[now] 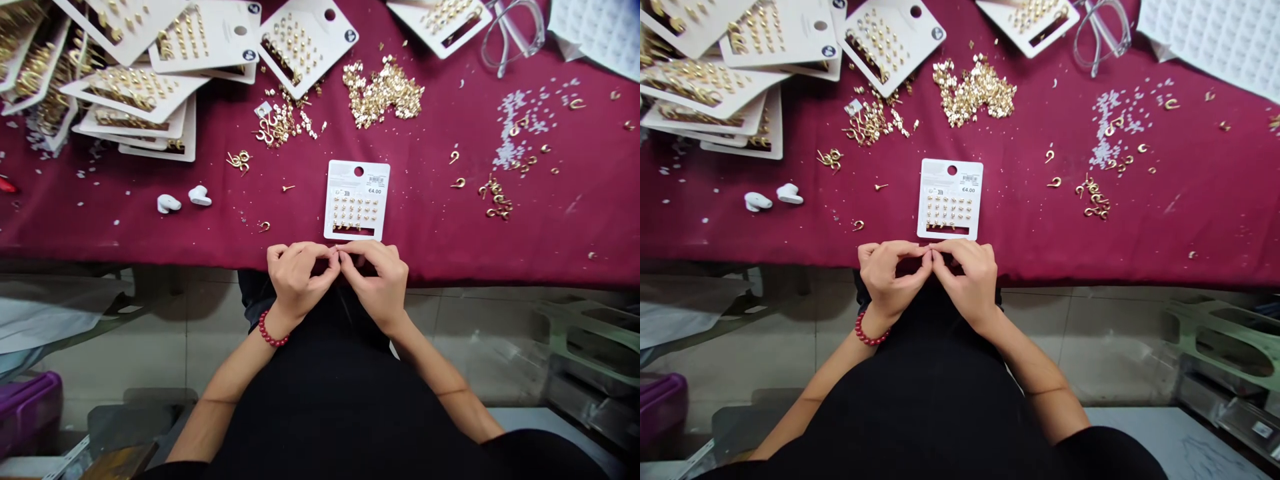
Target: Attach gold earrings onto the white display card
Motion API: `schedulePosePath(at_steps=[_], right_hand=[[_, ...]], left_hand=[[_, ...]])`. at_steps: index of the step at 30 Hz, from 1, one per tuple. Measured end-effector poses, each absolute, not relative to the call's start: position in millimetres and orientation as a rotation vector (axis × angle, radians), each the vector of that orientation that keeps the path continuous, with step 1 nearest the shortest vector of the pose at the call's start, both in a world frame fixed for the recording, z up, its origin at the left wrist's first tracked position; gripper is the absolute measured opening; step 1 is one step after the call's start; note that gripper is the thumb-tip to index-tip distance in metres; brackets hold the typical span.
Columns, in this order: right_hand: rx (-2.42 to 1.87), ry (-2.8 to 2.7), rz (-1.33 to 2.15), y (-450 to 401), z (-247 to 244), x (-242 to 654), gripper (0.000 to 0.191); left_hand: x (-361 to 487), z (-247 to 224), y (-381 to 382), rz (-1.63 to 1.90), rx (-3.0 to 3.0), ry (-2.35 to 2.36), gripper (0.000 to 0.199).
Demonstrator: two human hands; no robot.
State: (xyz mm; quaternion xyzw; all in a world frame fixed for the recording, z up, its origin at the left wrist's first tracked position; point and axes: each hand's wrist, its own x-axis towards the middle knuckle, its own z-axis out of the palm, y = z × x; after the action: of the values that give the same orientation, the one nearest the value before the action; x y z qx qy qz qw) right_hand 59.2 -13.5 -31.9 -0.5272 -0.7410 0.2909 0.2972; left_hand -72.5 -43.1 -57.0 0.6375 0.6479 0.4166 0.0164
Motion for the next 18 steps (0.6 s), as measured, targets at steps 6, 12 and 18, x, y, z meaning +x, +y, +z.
schedulePosePath(at_steps=[6, 12, 18], right_hand=[[-1.539, -1.857, 0.931, -14.7, -24.4, 53.0, 0.006], [-1.577, -1.810, 0.936, -15.9, -24.3, 49.0, 0.006], [-1.569, -1.791, 0.880, -18.3, -26.6, 46.8, 0.006]], left_hand=[[-68.9, -63.0, -44.2, 1.332, 2.008, 1.983, 0.021], [-64.1, -71.3, -44.9, 1.451, 2.004, 1.980, 0.020], [-63.8, -71.7, -45.2, 1.489, 1.996, 1.958, 0.023]])
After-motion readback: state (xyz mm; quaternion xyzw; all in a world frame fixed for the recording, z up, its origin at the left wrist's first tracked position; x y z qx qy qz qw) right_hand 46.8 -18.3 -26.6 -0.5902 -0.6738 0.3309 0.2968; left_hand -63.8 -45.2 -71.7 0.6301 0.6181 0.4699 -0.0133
